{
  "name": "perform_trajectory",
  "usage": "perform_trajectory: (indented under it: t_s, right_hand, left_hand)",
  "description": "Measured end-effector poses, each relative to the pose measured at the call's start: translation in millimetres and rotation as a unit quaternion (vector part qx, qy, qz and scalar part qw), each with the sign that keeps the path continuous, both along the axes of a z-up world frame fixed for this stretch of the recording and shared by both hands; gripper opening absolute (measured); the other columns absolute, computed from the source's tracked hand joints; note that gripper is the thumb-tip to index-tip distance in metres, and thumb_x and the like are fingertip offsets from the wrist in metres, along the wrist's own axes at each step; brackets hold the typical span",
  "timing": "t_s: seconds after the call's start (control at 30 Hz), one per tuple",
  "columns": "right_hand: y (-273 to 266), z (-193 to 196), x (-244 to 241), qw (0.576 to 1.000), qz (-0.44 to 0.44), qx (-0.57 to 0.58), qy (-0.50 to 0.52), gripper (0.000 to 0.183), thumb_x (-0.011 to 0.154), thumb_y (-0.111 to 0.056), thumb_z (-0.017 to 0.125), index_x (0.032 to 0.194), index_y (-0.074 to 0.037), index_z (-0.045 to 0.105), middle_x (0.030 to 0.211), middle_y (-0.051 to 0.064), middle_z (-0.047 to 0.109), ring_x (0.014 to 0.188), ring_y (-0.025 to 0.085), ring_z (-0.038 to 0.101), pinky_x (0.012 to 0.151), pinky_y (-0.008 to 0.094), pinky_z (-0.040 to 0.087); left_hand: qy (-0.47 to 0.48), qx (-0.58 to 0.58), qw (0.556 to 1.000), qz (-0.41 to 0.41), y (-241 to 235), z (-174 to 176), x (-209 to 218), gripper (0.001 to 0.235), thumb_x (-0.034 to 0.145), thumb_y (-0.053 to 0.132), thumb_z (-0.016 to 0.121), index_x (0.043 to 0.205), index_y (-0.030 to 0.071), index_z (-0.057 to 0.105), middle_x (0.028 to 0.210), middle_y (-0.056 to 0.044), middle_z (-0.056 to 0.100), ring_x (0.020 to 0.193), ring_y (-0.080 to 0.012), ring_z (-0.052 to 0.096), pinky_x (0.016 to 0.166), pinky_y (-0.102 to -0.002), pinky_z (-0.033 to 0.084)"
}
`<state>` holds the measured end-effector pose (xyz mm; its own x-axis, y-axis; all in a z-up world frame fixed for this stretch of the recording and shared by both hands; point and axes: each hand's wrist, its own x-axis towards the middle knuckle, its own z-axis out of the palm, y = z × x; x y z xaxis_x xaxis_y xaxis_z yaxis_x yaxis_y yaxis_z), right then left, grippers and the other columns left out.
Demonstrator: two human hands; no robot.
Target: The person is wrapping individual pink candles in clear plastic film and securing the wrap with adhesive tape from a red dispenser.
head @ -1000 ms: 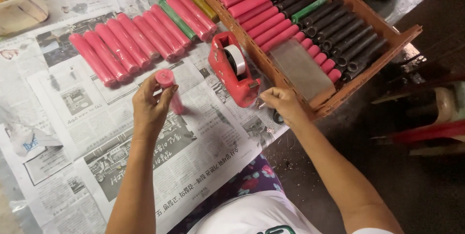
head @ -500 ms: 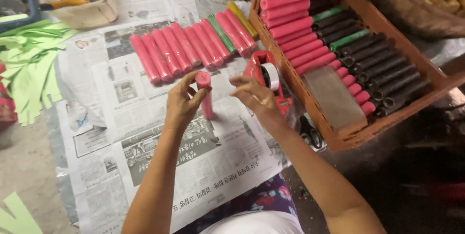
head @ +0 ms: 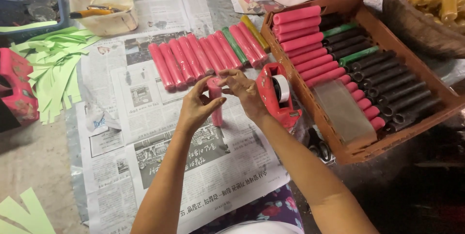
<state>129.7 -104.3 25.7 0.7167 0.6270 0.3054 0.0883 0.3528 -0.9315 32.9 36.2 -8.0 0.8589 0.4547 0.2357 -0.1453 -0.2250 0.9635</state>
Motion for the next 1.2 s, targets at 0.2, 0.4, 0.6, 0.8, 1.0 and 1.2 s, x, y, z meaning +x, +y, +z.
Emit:
perform_trajectory:
  t_s: [0.2, 0.4, 0.6, 0.8, 1.0, 1.2]
  right_hand:
    - [3, 4, 2, 1.0, 0.008, 0.014, -0.012, 0.029, 0.101, -0.03, 0.066, 0.101, -0.003, 0.078, 0.12, 0.011, 0.064, 0.1, 0.015, 0.068, 0.082, 0.03, 0.063]
    - [-2, -19, 16, 0.995, -0.021, -0.041, -0.084, 0.02, 0.088, -0.015, 0.083, 0.102, -0.003, 0.075, 0.111, 0.01, 0.069, 0.096, 0.011, 0.067, 0.075, 0.023, 0.061]
    - [-3, -16, 8, 0.988, -0.088, -0.104, -0.074, 0.028, 0.082, -0.015, 0.087, 0.104, -0.006, 0.072, 0.087, 0.003, 0.071, 0.08, 0.007, 0.068, 0.062, 0.022, 0.061]
    - [0, -4, 20, 0.984, -0.043, -0.14, -0.098, 0.036, 0.084, -0.015, 0.085, 0.115, -0.008, 0.069, 0.073, 0.002, 0.067, 0.067, 0.007, 0.066, 0.056, 0.02, 0.058]
    - [5, -8, 25, 0.955, 0.077, -0.234, 0.165, 0.03, 0.079, -0.021, 0.08, 0.107, -0.013, 0.073, 0.077, 0.003, 0.073, 0.07, 0.011, 0.068, 0.059, 0.025, 0.057]
    - [-11, -29, 39, 0.954, -0.033, -0.217, 0.205, 0.041, 0.084, -0.025, 0.078, 0.123, -0.012, 0.069, 0.085, 0.003, 0.07, 0.083, 0.015, 0.071, 0.064, 0.028, 0.061]
  left_hand:
    - [-0.01, 0.012, 0.999, 0.03, -9, 1, 3, 0.047, 0.089, 0.019, 0.078, 0.133, 0.013, 0.063, 0.099, -0.015, 0.077, 0.057, -0.0206, 0.072, 0.056, -0.029, 0.057]
    - [-0.037, 0.184, 0.978, 0.086, -24, 5, 0, 0.044, 0.085, 0.025, 0.082, 0.126, 0.016, 0.069, 0.101, -0.013, 0.076, 0.06, -0.0268, 0.07, 0.058, -0.037, 0.054]
    - [-0.048, 0.201, 0.975, 0.081, -35, -1, -3, 0.048, 0.083, 0.02, 0.082, 0.129, 0.016, 0.069, 0.098, -0.009, 0.076, 0.062, -0.0246, 0.068, 0.062, -0.037, 0.055]
    - [-0.044, 0.159, 0.985, 0.054, -40, 7, -13, 0.064, 0.084, 0.023, 0.085, 0.139, 0.007, 0.056, 0.107, -0.013, 0.078, 0.062, -0.0239, 0.07, 0.06, -0.036, 0.055]
    - [-0.023, 0.15, 0.988, 0.02, -46, 29, -25, 0.078, 0.082, 0.019, 0.085, 0.149, 0.009, 0.046, 0.104, -0.015, 0.076, 0.063, -0.0277, 0.069, 0.06, -0.038, 0.055]
    - [-0.03, 0.156, 0.986, 0.04, -21, -14, -15, 0.051, 0.081, 0.023, 0.088, 0.128, 0.018, 0.072, 0.099, -0.008, 0.071, 0.065, -0.0221, 0.064, 0.062, -0.034, 0.053]
